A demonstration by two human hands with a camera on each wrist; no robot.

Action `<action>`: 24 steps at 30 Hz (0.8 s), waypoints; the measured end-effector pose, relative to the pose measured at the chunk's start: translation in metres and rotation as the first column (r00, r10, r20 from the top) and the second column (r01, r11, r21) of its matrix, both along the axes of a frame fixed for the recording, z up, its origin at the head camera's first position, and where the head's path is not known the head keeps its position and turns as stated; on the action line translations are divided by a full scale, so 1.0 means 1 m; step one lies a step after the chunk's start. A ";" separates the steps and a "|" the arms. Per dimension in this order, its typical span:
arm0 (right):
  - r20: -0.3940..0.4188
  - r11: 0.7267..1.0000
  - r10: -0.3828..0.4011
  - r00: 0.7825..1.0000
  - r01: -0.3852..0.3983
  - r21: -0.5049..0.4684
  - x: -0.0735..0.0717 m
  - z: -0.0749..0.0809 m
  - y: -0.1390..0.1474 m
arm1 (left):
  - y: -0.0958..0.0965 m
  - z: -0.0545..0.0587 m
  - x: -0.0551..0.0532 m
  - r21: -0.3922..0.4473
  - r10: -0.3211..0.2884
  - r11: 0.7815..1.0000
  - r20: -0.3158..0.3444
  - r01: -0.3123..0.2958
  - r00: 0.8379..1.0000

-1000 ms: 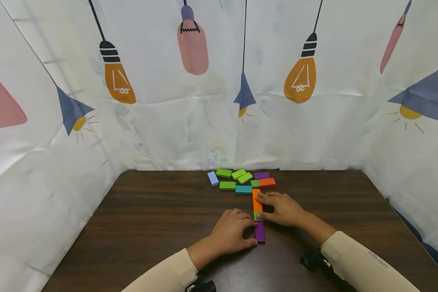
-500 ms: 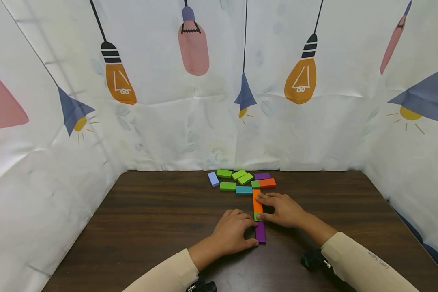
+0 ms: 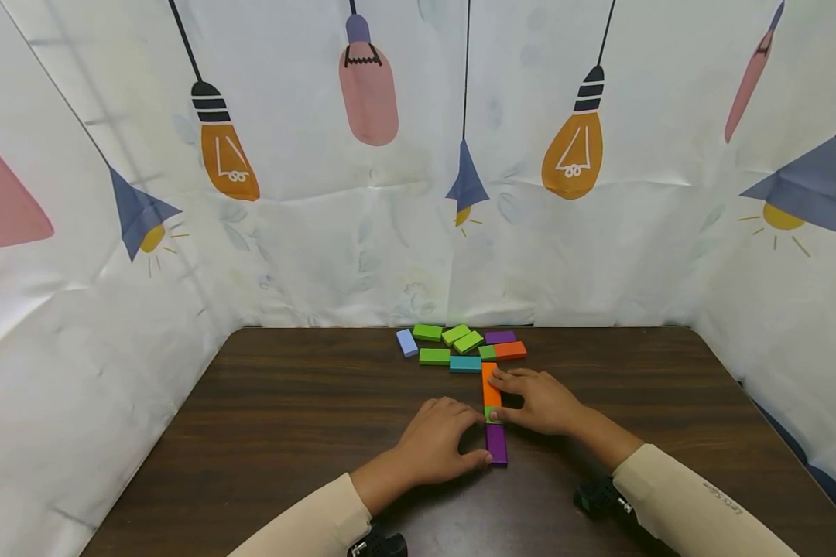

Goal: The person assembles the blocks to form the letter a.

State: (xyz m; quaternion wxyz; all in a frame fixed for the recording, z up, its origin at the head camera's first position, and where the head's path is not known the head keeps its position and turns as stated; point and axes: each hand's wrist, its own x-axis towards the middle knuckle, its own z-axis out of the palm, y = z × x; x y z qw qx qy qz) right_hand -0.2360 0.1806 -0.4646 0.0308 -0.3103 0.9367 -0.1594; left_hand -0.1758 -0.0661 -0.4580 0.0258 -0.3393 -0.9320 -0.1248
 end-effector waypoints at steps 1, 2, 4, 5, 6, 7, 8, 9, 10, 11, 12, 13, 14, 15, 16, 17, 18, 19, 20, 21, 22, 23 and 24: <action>-0.002 1.000 -0.001 1.000 0.001 0.001 0.000 0.000 0.000 | -0.002 0.001 -0.002 0.007 0.008 1.000 -0.007 -0.008 1.000; -0.002 1.000 -0.003 1.000 0.003 0.001 0.000 0.000 0.000 | -0.005 0.002 -0.004 0.012 0.018 1.000 -0.015 -0.018 1.000; 0.001 1.000 -0.005 1.000 0.005 0.002 0.000 -0.001 0.000 | -0.011 0.003 -0.009 0.026 0.039 0.999 -0.031 -0.039 0.999; 0.000 1.000 -0.005 1.000 0.005 0.001 0.000 -0.001 0.000 | -0.014 0.004 -0.011 0.033 0.051 0.998 -0.045 -0.050 0.998; -0.001 1.000 -0.004 1.000 0.004 0.000 0.000 -0.001 0.000 | -0.017 0.005 -0.014 0.041 0.065 0.997 -0.053 -0.062 0.997; 0.001 1.000 -0.003 1.000 0.003 -0.002 0.000 -0.001 0.000 | -0.021 0.005 -0.017 0.050 0.077 0.996 -0.064 -0.074 0.995; 0.006 1.000 -0.005 1.000 0.005 -0.002 0.000 0.000 0.000 | -0.025 0.005 -0.020 0.057 0.090 0.995 -0.076 -0.086 0.993; 0.010 1.000 -0.006 1.000 0.006 -0.003 0.000 0.000 0.000 | -0.029 0.006 -0.023 0.068 0.102 0.993 -0.086 -0.096 0.991; 0.010 1.000 -0.005 1.000 0.005 -0.004 0.000 0.000 0.000 | -0.033 0.006 -0.026 0.077 0.114 0.991 -0.094 -0.107 0.989; 0.010 1.000 -0.004 1.000 0.004 -0.004 0.000 0.000 0.000 | -0.038 0.006 -0.029 0.085 0.126 0.989 -0.102 -0.118 0.987; 0.010 1.000 -0.003 1.000 0.003 -0.003 0.001 0.001 0.000 | -0.042 0.005 -0.031 0.093 0.137 0.987 -0.104 -0.128 0.985; 0.011 1.000 -0.003 1.000 0.003 -0.001 0.001 0.001 0.000 | -0.046 0.005 -0.034 0.103 0.149 0.985 -0.108 -0.138 0.983; 0.010 1.000 -0.002 1.000 0.002 0.000 0.001 0.001 0.000 | -0.050 0.004 -0.038 0.107 0.159 0.983 -0.109 -0.148 0.981; 0.010 1.000 -0.002 1.000 0.002 0.001 0.001 0.001 0.000 | -0.054 0.004 -0.041 0.112 0.170 0.981 -0.107 -0.158 0.980; 0.010 1.000 -0.001 1.000 0.001 0.001 0.001 0.001 0.000 | -0.058 0.003 -0.044 0.114 0.181 0.979 -0.105 -0.169 0.978; 0.010 1.000 0.001 1.000 -0.001 0.001 0.001 0.001 0.000 | -0.061 0.003 -0.048 0.115 0.193 0.977 -0.103 -0.181 0.976; 0.009 1.000 0.003 1.000 -0.003 0.002 0.001 0.000 0.000 | -0.065 0.002 -0.051 0.115 0.205 0.974 -0.102 -0.193 0.973; 0.006 1.000 0.006 1.000 -0.006 0.002 0.001 0.000 -0.001 | -0.068 0.002 -0.054 0.113 0.218 0.972 -0.103 -0.206 0.971; 0.004 1.000 0.009 1.000 -0.009 0.002 0.000 0.000 -0.001 | -0.070 0.001 -0.056 0.106 0.230 0.970 -0.103 -0.219 0.968; 0.002 1.000 0.012 1.000 -0.012 0.002 0.000 0.000 -0.001 | -0.073 0.001 -0.059 0.101 0.242 0.968 -0.104 -0.231 0.965; -0.001 1.000 0.017 1.000 -0.017 0.002 0.000 0.000 -0.001 | -0.075 0.001 -0.061 0.096 0.252 0.965 -0.107 -0.242 0.962; -0.005 1.000 0.020 1.000 -0.020 0.002 0.000 0.000 -0.001 | -0.077 0.002 -0.062 0.095 0.262 0.963 -0.112 -0.252 0.959; -0.006 1.000 0.023 1.000 -0.023 0.001 0.000 0.000 -0.001 | -0.078 0.002 -0.064 0.097 0.270 0.961 -0.115 -0.259 0.956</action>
